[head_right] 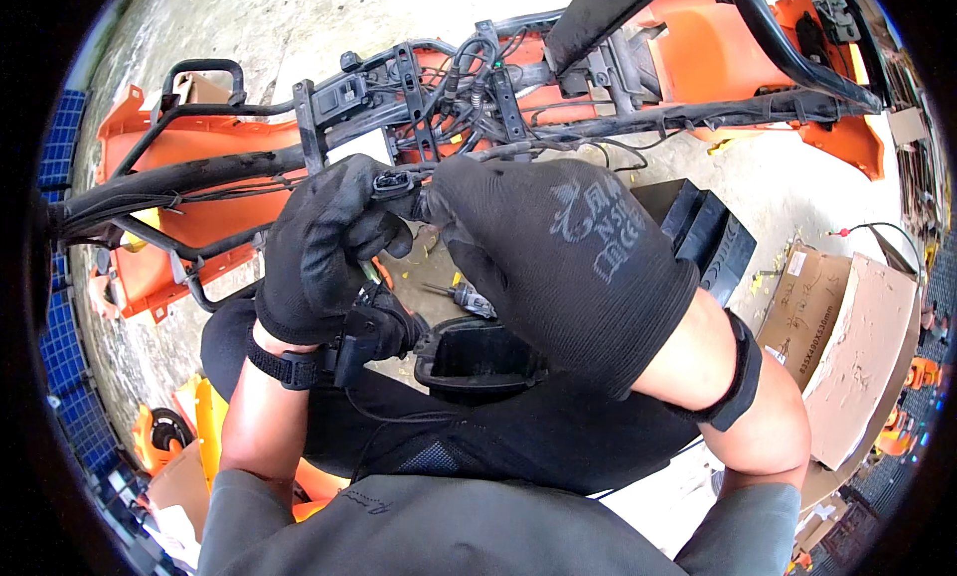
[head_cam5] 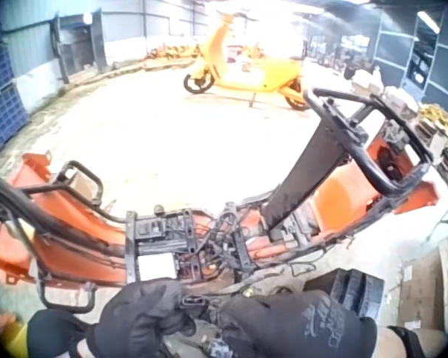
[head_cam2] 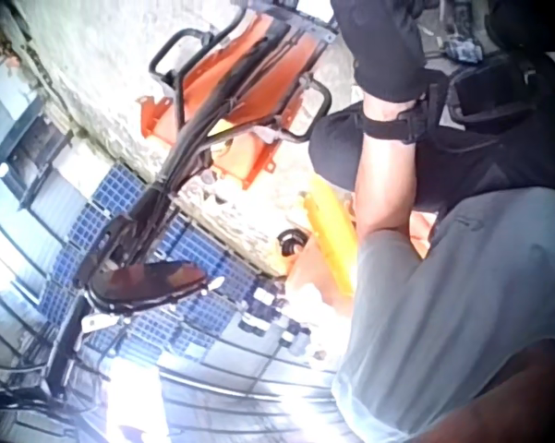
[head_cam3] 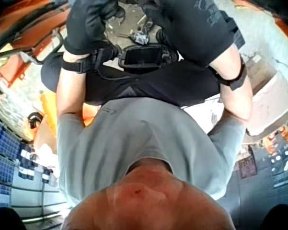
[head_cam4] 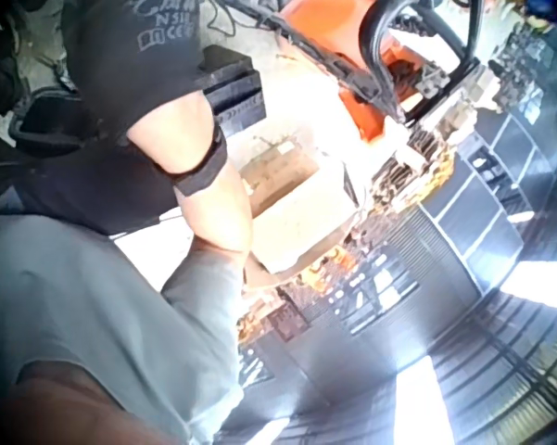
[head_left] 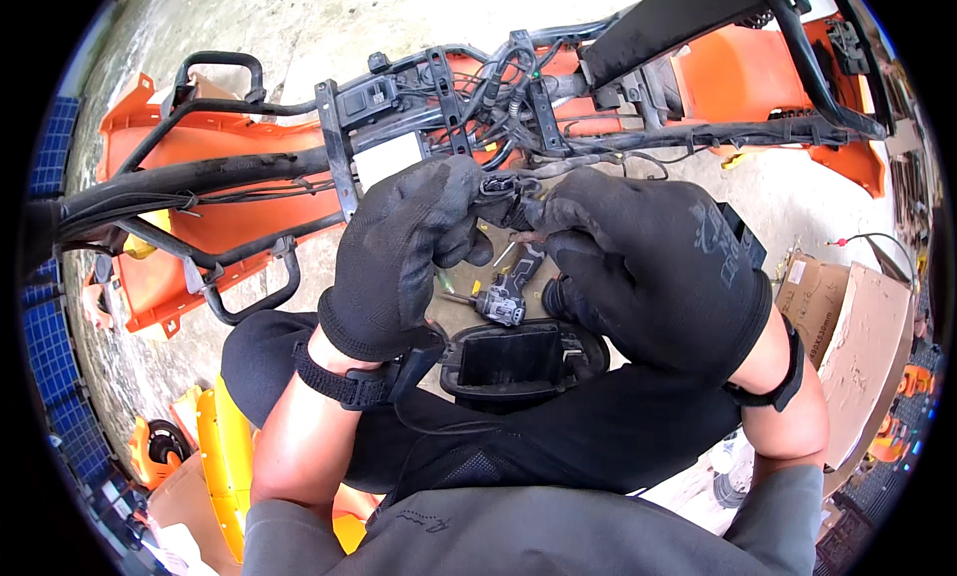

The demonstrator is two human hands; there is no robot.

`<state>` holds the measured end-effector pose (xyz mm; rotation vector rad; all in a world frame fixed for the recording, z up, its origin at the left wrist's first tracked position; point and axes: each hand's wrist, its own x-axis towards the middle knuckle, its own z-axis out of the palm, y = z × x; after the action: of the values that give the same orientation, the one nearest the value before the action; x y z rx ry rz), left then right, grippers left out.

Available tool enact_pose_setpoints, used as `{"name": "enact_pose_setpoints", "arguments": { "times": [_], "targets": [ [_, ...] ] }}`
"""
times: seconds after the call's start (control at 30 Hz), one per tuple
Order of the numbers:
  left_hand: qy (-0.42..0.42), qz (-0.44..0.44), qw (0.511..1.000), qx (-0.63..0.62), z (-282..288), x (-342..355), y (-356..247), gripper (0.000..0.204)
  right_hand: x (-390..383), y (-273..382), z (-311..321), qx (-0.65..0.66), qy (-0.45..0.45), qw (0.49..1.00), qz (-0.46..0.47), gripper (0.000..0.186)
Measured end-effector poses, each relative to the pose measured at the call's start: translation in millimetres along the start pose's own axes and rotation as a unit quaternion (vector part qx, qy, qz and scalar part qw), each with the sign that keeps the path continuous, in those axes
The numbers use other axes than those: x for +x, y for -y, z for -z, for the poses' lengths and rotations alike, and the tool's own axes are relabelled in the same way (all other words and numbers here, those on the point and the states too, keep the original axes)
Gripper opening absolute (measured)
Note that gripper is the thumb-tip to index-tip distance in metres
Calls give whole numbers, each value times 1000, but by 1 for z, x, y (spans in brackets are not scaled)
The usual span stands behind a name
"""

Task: The person works on the wiring and electrical connectors of a motorcycle frame, handling a battery unit and small electrical components with gloved hands.

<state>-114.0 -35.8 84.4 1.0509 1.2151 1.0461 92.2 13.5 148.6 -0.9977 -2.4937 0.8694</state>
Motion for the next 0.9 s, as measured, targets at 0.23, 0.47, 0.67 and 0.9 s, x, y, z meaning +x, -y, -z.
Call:
{"name": "enact_pose_setpoints", "arguments": {
  "times": [0.23,0.47,0.67,0.9],
  "targets": [
    [-1,-74,989,127,1,-7,-3,29,-1,-7,7,70,-14,996,52,18],
    [30,-42,996,71,2,-7,0,27,-1,-8,2,88,-61,994,24,19],
    [47,-63,992,101,7,-9,6,28,0,-15,-6,-34,-58,997,37,19],
    [49,-115,972,200,6,-9,3,28,-1,-14,-11,-96,-99,988,67,22]
  ]
}}
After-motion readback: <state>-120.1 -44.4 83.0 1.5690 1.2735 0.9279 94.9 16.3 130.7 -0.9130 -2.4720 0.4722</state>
